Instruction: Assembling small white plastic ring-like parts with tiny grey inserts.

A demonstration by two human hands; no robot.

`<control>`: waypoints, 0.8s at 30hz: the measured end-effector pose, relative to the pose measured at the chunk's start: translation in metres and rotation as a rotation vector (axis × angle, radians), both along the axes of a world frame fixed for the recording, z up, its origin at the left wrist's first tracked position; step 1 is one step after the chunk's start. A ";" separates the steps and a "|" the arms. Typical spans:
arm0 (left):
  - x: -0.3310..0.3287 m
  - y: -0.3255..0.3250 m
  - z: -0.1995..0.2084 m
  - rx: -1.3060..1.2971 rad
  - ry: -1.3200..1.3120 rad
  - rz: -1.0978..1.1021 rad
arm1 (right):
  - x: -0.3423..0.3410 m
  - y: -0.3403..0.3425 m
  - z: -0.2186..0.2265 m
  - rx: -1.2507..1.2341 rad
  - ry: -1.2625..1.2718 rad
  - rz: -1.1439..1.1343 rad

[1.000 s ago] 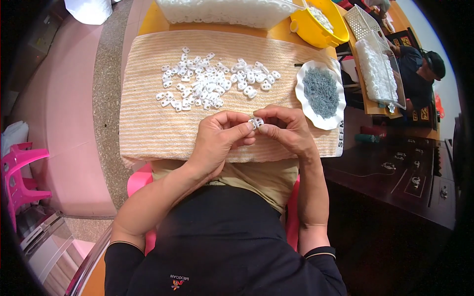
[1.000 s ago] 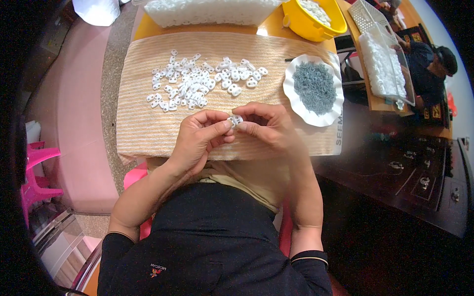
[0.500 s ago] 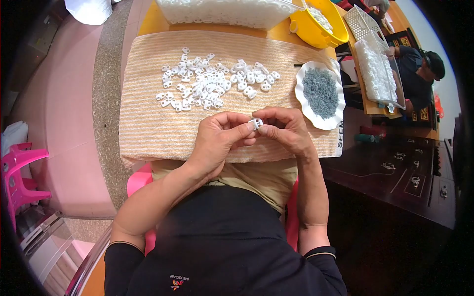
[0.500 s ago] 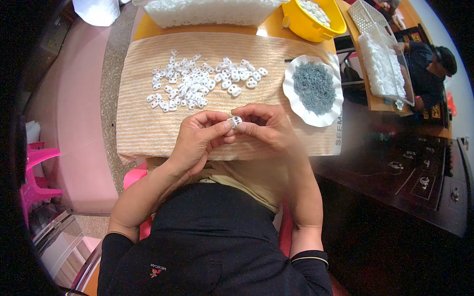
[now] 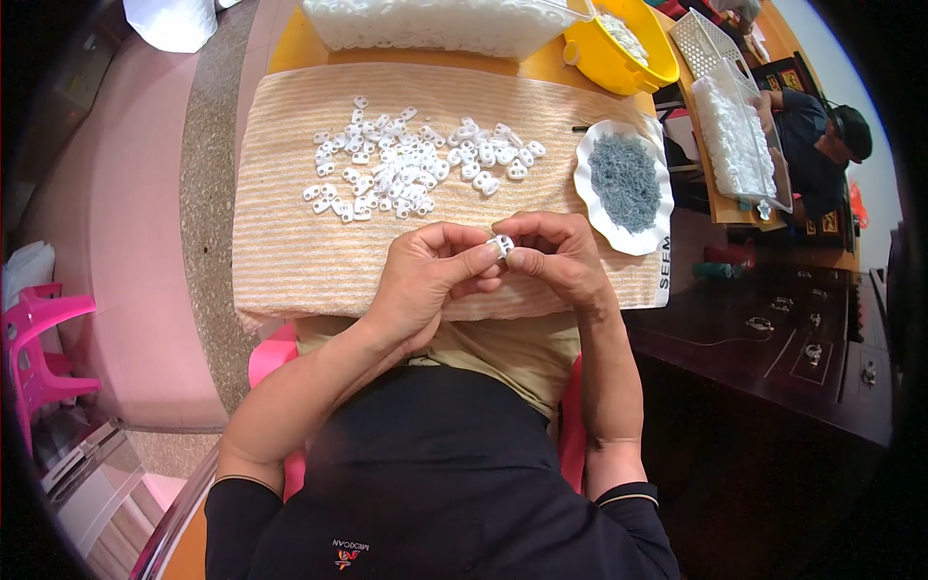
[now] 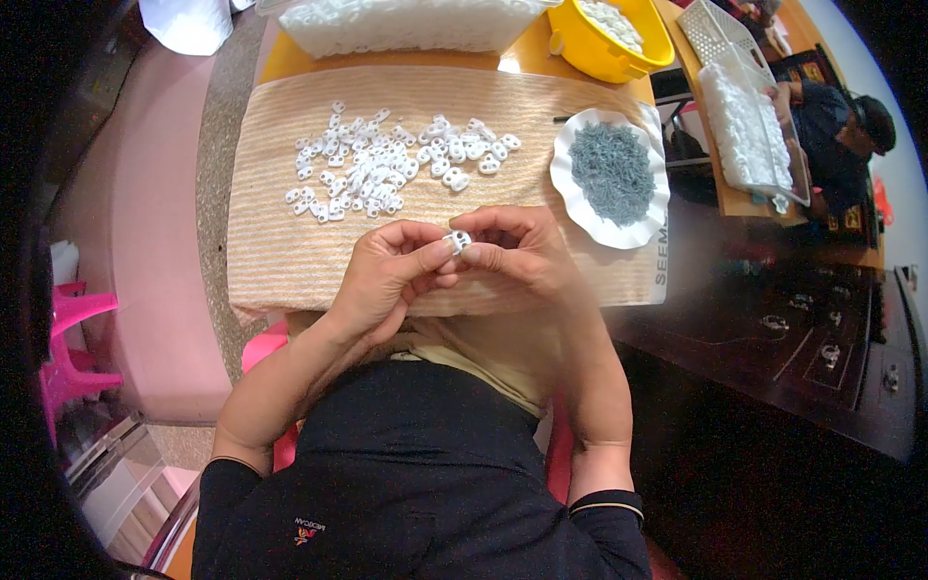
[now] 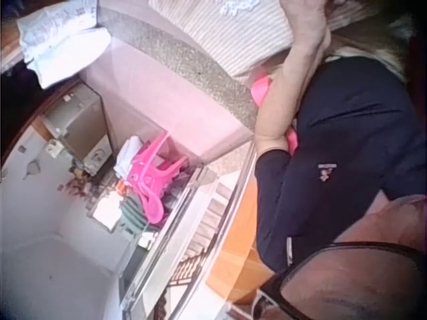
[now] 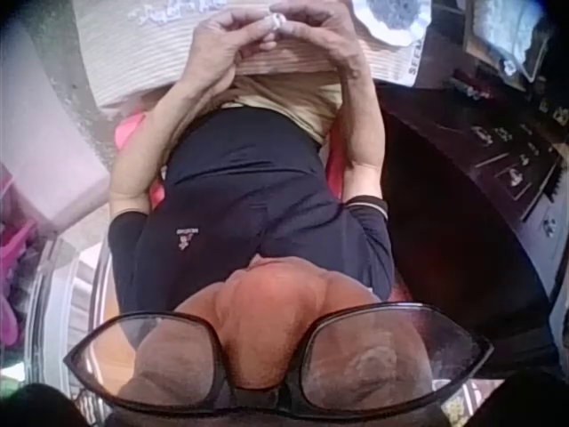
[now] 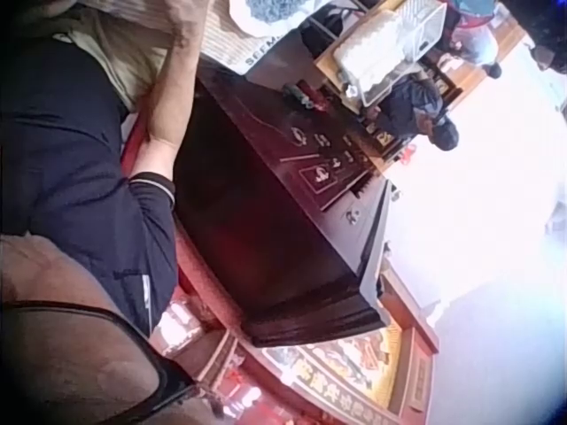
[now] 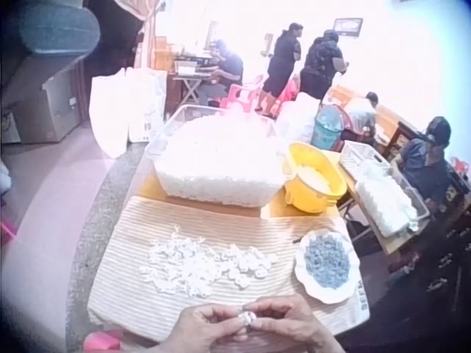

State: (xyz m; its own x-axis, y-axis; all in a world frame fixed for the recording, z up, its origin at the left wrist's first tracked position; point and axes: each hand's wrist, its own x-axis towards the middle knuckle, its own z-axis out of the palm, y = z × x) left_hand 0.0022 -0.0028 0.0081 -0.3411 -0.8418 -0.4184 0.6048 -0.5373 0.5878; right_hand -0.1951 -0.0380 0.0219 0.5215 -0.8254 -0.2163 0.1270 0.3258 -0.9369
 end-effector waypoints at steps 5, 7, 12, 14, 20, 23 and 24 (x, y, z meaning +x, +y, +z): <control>0.000 0.000 0.001 0.014 0.026 -0.017 | -0.001 0.000 -0.001 -0.021 -0.023 0.012; 0.000 0.000 0.001 0.014 0.034 -0.014 | 0.000 0.001 0.000 -0.025 -0.056 0.005; 0.001 0.001 -0.002 0.006 0.060 -0.018 | 0.000 0.002 -0.002 -0.047 -0.090 0.010; 0.001 0.001 -0.002 -0.001 0.072 -0.027 | 0.001 0.003 -0.002 -0.038 -0.131 0.004; 0.000 0.003 -0.003 -0.004 0.084 -0.029 | 0.001 0.005 -0.001 -0.073 -0.099 0.005; 0.001 0.003 -0.005 -0.024 0.100 -0.022 | 0.004 0.006 0.002 -0.031 -0.099 0.005; 0.001 0.002 -0.005 -0.027 0.115 -0.029 | 0.005 0.006 -0.001 -0.074 -0.070 0.002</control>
State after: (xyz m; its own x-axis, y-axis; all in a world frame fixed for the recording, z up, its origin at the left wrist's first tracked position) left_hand 0.0027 -0.0004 0.0028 -0.4094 -0.8415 -0.3525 0.6536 -0.5401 0.5303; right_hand -0.1904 -0.0319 0.0208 0.5347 -0.8368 -0.1175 0.1925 0.2560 -0.9473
